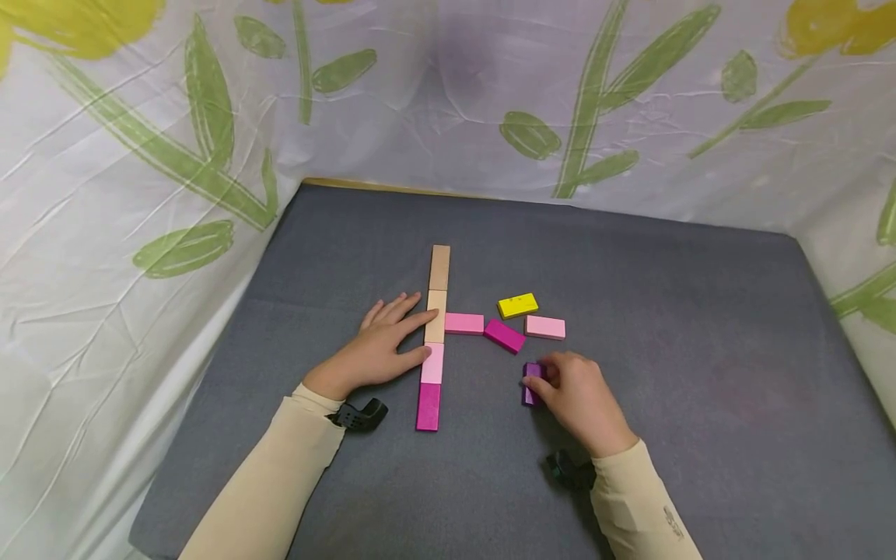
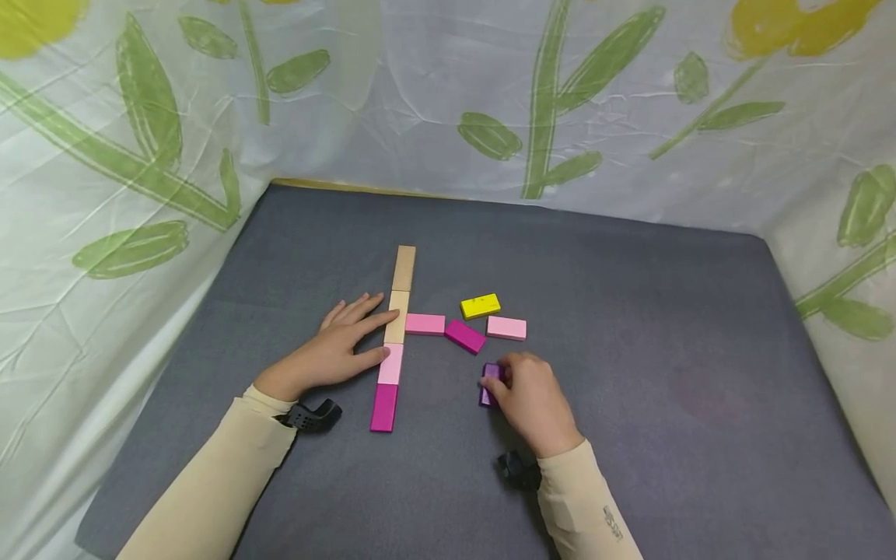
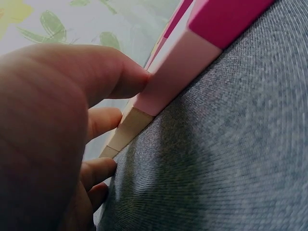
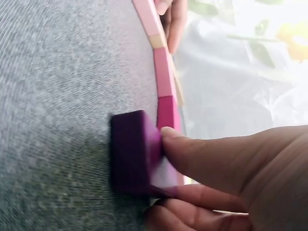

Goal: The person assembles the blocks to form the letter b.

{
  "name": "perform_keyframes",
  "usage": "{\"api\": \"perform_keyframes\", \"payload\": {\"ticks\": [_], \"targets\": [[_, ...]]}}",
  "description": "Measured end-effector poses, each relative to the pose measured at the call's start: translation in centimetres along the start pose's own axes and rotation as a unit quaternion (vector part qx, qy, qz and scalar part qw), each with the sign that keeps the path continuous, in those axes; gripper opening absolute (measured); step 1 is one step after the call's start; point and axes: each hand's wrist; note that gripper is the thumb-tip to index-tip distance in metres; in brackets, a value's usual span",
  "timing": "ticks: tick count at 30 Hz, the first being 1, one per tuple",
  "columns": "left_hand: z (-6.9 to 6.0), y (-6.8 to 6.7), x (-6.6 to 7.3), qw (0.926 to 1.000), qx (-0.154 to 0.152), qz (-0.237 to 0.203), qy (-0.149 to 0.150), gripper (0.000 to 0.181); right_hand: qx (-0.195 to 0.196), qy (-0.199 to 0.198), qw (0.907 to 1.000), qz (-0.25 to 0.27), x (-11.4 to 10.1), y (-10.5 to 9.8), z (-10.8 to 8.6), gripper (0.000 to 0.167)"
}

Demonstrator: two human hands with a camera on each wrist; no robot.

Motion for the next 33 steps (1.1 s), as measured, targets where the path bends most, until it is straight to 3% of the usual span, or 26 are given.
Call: {"api": "perform_keyframes", "payload": {"ticks": [11, 33], "targets": [[0.1, -0.1, 0.0, 1.0000, 0.002, 0.001, -0.001, 0.065, 0.039, -0.044, 0.9983, -0.001, 0.5, 0.8, 0.7, 0.033], [0.0, 0.1, -0.1, 1.0000, 0.004, 0.002, 0.002, 0.065, 0.052, -0.067, 0.9963, 0.008, 0.7, 1.4, 0.8, 0.039]]}}
Point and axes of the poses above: each hand's wrist, its own z-axis towards the middle knuckle, its own y-axis out of the palm, x = y × z, and after that the axes turned 11 degrees about z, right-handed
